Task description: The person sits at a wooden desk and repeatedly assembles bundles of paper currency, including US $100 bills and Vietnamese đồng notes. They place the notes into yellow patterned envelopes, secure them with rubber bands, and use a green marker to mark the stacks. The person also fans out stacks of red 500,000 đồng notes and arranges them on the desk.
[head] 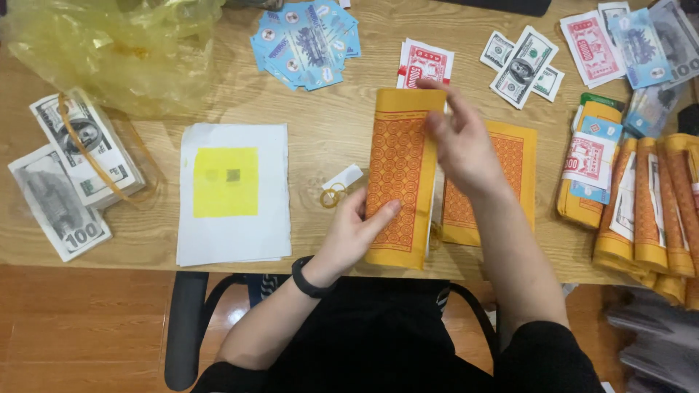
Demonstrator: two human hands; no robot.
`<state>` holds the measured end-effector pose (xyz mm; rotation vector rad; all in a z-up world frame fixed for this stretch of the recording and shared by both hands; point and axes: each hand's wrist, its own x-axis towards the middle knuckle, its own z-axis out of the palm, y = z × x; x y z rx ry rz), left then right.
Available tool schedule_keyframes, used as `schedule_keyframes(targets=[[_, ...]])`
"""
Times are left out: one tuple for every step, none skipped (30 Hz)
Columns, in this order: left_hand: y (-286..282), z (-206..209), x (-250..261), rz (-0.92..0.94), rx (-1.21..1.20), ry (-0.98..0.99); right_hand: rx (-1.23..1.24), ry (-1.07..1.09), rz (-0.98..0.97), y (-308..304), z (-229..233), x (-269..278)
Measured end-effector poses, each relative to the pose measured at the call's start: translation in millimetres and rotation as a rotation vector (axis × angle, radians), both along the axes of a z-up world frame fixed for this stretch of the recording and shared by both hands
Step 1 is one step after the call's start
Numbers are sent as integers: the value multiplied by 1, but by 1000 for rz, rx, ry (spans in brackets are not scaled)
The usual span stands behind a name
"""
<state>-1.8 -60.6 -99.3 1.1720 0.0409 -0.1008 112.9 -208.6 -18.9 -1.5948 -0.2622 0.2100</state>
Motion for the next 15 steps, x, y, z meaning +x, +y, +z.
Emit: schedule_keyframes(targets=[[2,2,0,-9,9,1,-119,43,45,-5,16,6],[4,1,0,-17,8,-2,-120,40,37,-23,5,40],[5,-1,-3,13,-40,46,-315,-16,-157,-41,-8,72],[6,-2,-6,44,-86,96,-511,-69,-351,-61,-22,104],[6,-4,-9,35,-87,96,-512,-67,-359,-90,-45,134],[6,-6,-12,49,-130,130,-782,-133,-486,-119,-68,164],[7,-8,-14,63,-172,165,-1052,-199,-609,-148,-91,195],[7,-8,-16,54,-172,165,-1054,-195,-617,-156,-102,202],[8,-8,-17,50,-199,183,-1172,-123,-601,-164,-111,211],[8,-9,-17,45,-226,202,-1289,-47,-583,-171,-121,221],[8,-8,-16,39,-226,206,-1291,-42,-586,-160,-113,218],[9,-8,-15,37,-232,217,-1328,71,-577,-149,-105,216],[9,-8,-14,37,-238,228,-1362,183,-566,-138,-98,213],[8,-8,-11,33,-238,231,-1363,188,-568,-137,-96,217],[7,-8,-9,32,-259,253,-1373,211,-579,-137,-96,220]])
